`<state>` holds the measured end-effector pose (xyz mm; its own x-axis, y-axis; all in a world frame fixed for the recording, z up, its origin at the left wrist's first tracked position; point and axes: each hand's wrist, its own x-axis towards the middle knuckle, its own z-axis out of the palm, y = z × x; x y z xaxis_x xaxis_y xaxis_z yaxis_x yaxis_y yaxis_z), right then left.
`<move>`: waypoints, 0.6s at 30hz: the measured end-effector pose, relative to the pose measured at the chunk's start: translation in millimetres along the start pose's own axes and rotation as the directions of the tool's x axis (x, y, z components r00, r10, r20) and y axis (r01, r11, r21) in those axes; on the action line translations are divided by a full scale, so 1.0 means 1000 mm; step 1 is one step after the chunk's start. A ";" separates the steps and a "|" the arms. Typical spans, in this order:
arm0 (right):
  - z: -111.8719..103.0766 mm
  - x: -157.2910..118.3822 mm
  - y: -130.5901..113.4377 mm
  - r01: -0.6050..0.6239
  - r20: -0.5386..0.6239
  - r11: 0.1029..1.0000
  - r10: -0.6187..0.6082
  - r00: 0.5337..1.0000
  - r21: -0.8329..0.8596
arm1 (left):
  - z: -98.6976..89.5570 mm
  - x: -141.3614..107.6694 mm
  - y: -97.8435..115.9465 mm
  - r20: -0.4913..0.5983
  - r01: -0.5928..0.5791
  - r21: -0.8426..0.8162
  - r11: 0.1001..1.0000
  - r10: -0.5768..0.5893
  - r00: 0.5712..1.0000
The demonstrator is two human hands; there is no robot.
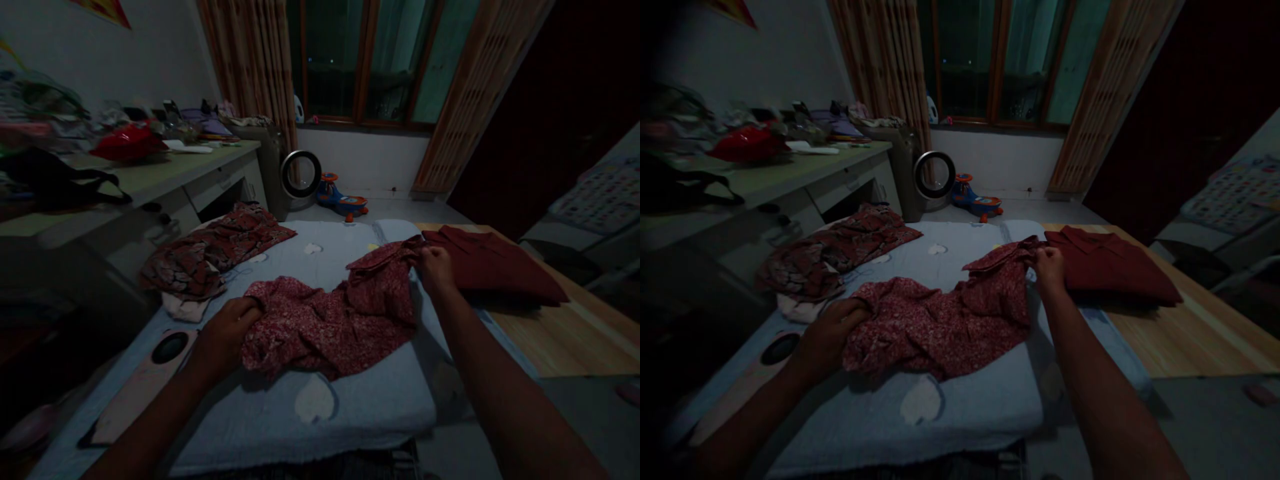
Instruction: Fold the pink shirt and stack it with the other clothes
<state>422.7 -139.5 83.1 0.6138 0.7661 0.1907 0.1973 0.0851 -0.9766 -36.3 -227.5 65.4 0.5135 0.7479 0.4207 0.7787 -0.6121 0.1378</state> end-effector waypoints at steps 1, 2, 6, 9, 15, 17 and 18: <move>0.000 0.006 0.000 -0.004 -0.026 1.000 0.004 1.000 -0.027 | 0.001 -0.005 -0.010 0.012 0.024 0.013 1.000 -0.024 1.000; 0.001 0.007 0.000 0.035 -0.035 0.994 -0.039 0.999 -0.106 | 0.003 -0.010 -0.019 0.040 0.040 0.024 0.999 -0.041 0.998; 0.025 -0.034 0.005 0.467 0.272 0.790 -0.385 0.882 -0.397 | 0.012 -0.027 -0.035 0.322 0.150 0.091 0.985 -0.172 0.931; 0.054 -0.083 0.009 0.699 0.768 0.693 -0.346 0.539 -0.178 | 0.006 -0.026 -0.024 0.524 0.206 0.080 0.975 -0.217 0.824; 0.090 -0.128 0.011 0.820 0.951 0.544 -0.119 0.286 -0.179 | 0.015 0.021 0.019 0.329 0.122 -0.114 0.986 -0.079 0.941; 0.094 -0.124 0.008 0.831 0.951 0.519 -0.100 0.294 -0.202 | 0.033 0.040 0.028 0.294 0.122 -0.190 0.974 -0.063 0.954; 0.094 -0.121 0.007 0.834 0.950 0.519 -0.118 0.288 -0.188 | 0.043 0.048 0.030 0.273 0.119 -0.220 0.968 -0.056 0.960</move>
<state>277.5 -171.5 44.1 -0.5733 0.8157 0.0764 0.7579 0.5635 -0.3288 27.2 -198.4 51.3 0.5475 0.8229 0.1518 0.7359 -0.5599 0.3807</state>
